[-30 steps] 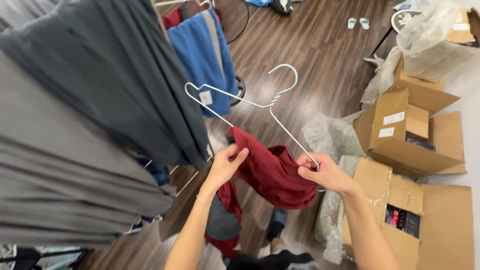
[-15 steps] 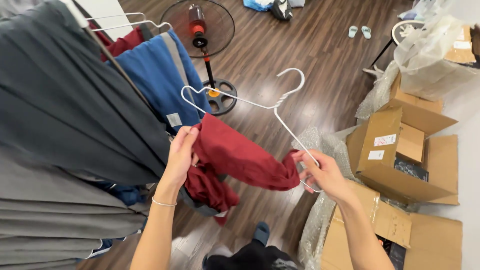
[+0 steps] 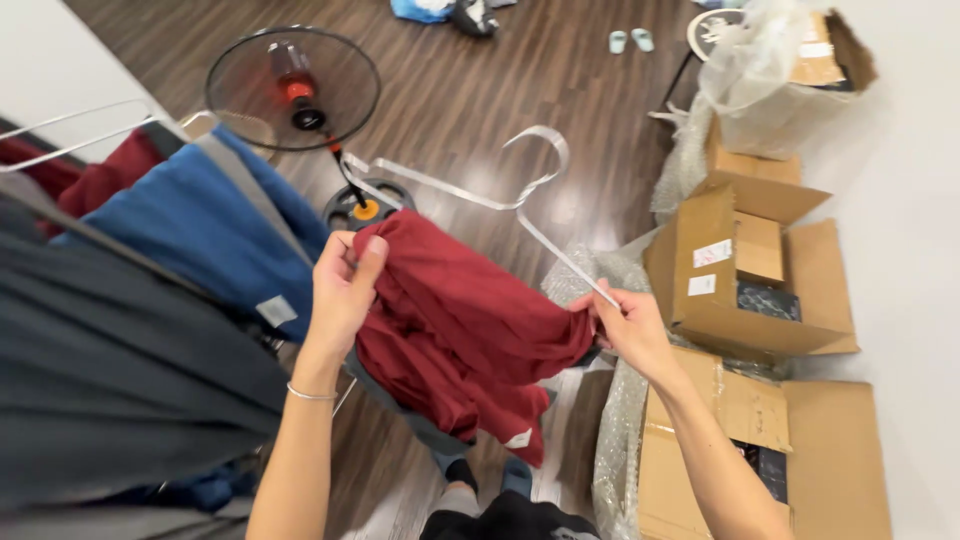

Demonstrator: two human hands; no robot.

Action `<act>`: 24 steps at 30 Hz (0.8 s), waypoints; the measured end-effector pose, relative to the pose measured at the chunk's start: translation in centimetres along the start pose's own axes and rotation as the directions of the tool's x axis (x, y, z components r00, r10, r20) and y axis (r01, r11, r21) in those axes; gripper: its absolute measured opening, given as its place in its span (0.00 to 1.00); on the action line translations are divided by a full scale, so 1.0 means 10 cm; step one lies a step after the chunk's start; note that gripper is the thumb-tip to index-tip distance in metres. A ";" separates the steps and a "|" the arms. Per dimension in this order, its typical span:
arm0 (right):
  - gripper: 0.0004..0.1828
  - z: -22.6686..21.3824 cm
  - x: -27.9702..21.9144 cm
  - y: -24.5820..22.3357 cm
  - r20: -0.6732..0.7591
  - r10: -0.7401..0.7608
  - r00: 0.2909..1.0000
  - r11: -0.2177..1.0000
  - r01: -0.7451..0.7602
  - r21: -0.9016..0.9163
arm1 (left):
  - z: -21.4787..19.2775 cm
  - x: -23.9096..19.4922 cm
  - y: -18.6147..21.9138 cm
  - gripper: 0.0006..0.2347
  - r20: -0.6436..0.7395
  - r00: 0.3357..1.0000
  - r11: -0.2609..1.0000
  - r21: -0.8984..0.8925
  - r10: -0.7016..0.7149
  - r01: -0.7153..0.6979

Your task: Hanging clothes from a laundry basket onto a drying rack using hangers.

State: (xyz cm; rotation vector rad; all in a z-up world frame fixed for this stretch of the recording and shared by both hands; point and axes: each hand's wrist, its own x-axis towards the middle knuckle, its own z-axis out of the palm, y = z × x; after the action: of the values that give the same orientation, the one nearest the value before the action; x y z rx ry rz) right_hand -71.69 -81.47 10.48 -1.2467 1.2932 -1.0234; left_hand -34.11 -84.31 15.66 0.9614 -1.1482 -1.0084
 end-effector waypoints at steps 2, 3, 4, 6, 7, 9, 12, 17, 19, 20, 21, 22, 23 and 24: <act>0.27 -0.07 0.05 -0.14 0.004 -0.006 1.000 1.000 0.006 0.011 | -0.07 0.20 0.03 0.05 -0.021 0.988 0.986 -0.070 -0.154 0.153; 0.27 -0.08 0.06 -0.26 -0.012 -0.009 1.000 1.000 0.009 0.009 | -0.11 0.30 0.00 0.05 -0.006 0.988 0.985 -0.076 -0.153 0.152; 0.28 -0.09 0.08 -0.40 -0.006 0.021 1.000 1.000 -0.021 0.001 | -0.16 0.42 0.00 0.05 0.007 0.995 0.991 -0.083 -0.100 0.100; 0.29 -0.10 0.14 -0.61 -0.006 0.048 0.999 0.999 -0.048 -0.008 | -0.23 0.61 0.00 0.05 0.026 0.999 0.994 -0.094 -0.044 0.046; 0.31 -0.12 0.18 -0.66 -0.001 0.070 0.998 0.997 -0.070 -0.023 | -0.26 0.69 -0.01 0.05 0.090 0.996 0.999 -0.053 0.011 -0.007; 0.33 -0.16 0.23 -0.70 -0.006 0.093 0.996 0.995 -0.093 -0.026 | -0.31 0.80 0.06 0.06 0.170 0.984 0.998 -0.010 0.062 -0.061; 0.30 -0.18 0.37 -0.81 0.028 0.029 0.999 0.999 -0.029 -0.015 | -0.36 1.00 0.13 0.09 0.315 0.949 0.972 0.220 0.005 -0.078; 0.16 0.01 0.55 -1.04 -0.172 -0.044 0.984 0.985 0.014 -0.174 | -0.42 1.27 0.12 0.11 0.107 0.994 0.971 0.234 0.016 -0.041; 0.15 0.03 0.71 -1.13 -0.216 -0.085 0.973 0.986 0.050 -0.160 | -0.46 1.40 0.22 0.11 0.035 0.999 0.989 0.141 0.040 -0.045; 0.15 0.05 0.75 -1.14 -0.273 -0.101 0.957 0.989 0.065 -0.136 | -0.48 1.44 0.25 0.10 -0.020 0.999 0.998 0.051 0.040 -0.039; 0.15 0.02 0.81 -1.11 -0.264 -0.104 0.959 0.988 0.069 -0.138 | -0.51 1.46 0.20 0.10 -0.030 0.999 0.998 0.053 0.043 -0.041; 0.14 -0.02 0.88 -1.08 -0.310 -0.149 0.939 0.986 0.116 -0.122 | -0.53 1.49 0.16 0.10 -0.048 0.998 0.995 0.090 0.049 -0.044; 0.13 -0.07 0.94 -1.06 -0.356 -0.191 0.915 0.981 0.163 -0.107 | -0.54 1.51 0.13 0.09 -0.067 0.996 0.991 0.126 0.055 -0.046; 0.13 -0.15 1.04 -1.04 -0.336 -0.201 0.920 0.979 0.174 -0.108 | -0.55 1.52 0.10 0.09 -0.087 0.994 0.990 0.130 0.064 -0.053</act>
State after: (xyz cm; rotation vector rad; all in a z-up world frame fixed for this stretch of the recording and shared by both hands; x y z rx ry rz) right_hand -71.25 -92.91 19.75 -1.3074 1.5115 -1.3902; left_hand -26.82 -98.23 19.63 1.0581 -1.1683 -0.8436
